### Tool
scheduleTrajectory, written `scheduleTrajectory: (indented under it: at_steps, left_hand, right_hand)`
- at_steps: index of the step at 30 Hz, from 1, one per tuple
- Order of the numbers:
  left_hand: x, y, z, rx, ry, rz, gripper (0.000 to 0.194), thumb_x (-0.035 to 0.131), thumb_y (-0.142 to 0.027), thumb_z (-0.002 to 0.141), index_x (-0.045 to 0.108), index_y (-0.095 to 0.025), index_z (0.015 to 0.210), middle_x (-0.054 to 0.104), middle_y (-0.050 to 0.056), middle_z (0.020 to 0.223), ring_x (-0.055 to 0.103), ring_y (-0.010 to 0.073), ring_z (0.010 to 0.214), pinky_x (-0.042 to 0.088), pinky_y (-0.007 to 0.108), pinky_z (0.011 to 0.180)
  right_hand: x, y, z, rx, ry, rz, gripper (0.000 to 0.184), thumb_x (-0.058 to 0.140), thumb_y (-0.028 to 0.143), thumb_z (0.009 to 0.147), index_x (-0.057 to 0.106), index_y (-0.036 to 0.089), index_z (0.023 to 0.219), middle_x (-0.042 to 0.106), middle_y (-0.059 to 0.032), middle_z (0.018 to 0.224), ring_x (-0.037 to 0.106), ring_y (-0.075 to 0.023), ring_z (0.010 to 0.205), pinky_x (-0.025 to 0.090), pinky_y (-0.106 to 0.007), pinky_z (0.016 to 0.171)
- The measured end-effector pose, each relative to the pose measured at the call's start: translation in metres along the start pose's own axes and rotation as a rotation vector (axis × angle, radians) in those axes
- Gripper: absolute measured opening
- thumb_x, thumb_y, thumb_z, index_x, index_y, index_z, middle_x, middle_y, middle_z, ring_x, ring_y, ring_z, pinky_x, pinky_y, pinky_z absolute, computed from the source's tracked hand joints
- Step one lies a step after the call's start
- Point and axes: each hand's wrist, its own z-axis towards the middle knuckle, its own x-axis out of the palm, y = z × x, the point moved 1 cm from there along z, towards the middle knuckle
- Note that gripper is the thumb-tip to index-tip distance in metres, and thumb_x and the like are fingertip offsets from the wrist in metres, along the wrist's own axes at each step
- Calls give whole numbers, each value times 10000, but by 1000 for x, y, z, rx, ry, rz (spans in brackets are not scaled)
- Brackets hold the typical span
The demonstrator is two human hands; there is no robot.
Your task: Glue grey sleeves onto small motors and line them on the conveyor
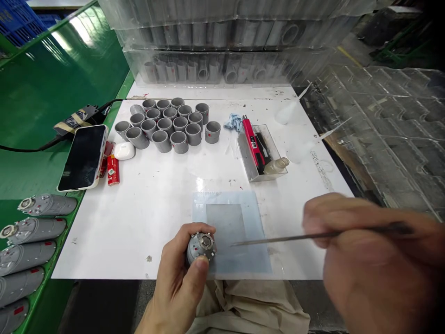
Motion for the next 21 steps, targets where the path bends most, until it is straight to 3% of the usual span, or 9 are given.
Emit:
scheduleTrajectory:
  at_steps: [2, 7, 16, 21]
  left_hand:
    - [-3, 1, -1, 7, -6, 41, 466, 539, -629, 1024, 746, -232, 1155, 737, 99, 953, 677, 276, 837, 556, 392, 731]
    - [-9, 5, -1, 29, 14, 83, 447, 564, -595, 1013, 765, -230, 1173, 777, 117, 1023, 729, 295, 885, 597, 383, 725]
    - [-7, 5, -2, 29, -10, 93, 452, 591, -611, 991, 776, -240, 1172, 795, 120, 1060, 743, 316, 946, 618, 391, 746]
    - [-4, 6, -4, 10, -32, 77, 483, 569, -638, 996, 783, -240, 1167, 788, 127, 1058, 744, 323, 937, 618, 408, 746]
  right_hand:
    - [13, 12, 2, 57, 6, 81, 113, 743, 234, 998, 809, 326, 995, 760, -36, 872, 732, -256, 826, 595, -382, 661]
    - [30, 23, 0, 86, 51, 102, 218, 707, 112, 950, 799, 307, 984, 767, -12, 853, 719, -213, 823, 592, -325, 651]
    - [31, 20, -3, 53, 103, 57, 250, 676, 77, 940, 772, 304, 982, 760, 21, 840, 695, -171, 768, 594, -291, 678]
    - [22, 15, -4, 77, 44, 181, 167, 698, 170, 1002, 805, 297, 1005, 738, -21, 836, 694, -220, 833, 593, -334, 687]
